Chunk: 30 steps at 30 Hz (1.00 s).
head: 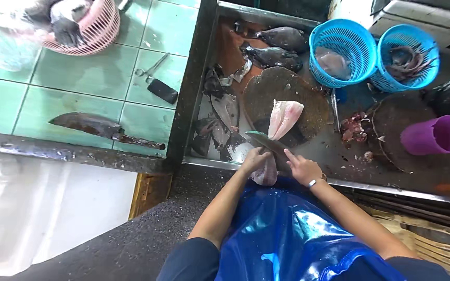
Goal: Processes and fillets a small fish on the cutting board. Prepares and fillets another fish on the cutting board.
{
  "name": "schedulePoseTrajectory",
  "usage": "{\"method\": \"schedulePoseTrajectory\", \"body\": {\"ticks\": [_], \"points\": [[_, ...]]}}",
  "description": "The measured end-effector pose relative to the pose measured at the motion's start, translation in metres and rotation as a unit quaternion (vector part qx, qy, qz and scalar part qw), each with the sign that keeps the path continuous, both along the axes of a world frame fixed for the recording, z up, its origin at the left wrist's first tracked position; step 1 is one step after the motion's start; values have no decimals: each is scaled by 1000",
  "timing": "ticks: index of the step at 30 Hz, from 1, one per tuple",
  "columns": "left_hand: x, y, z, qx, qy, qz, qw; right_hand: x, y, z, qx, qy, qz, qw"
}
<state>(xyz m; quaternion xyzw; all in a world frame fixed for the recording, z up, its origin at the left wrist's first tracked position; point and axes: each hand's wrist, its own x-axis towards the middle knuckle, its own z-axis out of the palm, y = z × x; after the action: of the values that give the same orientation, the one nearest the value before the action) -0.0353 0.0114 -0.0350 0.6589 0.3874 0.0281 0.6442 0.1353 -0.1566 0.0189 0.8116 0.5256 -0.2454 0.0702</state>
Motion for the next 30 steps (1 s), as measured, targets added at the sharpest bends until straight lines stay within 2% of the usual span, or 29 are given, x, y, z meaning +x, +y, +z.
{"method": "schedulePoseTrajectory", "body": {"ticks": [4,8,9,11,13,15,16,19,23,27,30], "points": [[-1,2,-1,-10,-11,2,1000,7,-12,0,-4,-12,7,1000],[1,1,-2,-16,6,-6,1000,11,5,-5,0,-7,19,1000],[1,1,0,-2,23,-3,1000,13,10,-4,12,17,9,1000],[0,-1,12,49,71,10,996,22,18,6,33,133,-59,989],[8,1,24,81,100,21,991,34,24,13,40,264,-145,953],[18,10,34,67,95,-4,993,43,28,18,30,333,-198,921],[22,16,38,41,81,-25,996,45,28,18,35,327,-187,926],[31,23,48,-28,71,-39,996,40,24,10,69,211,-81,972],[27,11,32,-15,70,-5,997,28,-1,-7,58,61,-11,996],[20,0,18,5,65,-4,998,24,-26,-6,21,23,-11,999],[18,-2,13,-21,43,0,999,14,-7,-5,11,26,-20,999]]}}
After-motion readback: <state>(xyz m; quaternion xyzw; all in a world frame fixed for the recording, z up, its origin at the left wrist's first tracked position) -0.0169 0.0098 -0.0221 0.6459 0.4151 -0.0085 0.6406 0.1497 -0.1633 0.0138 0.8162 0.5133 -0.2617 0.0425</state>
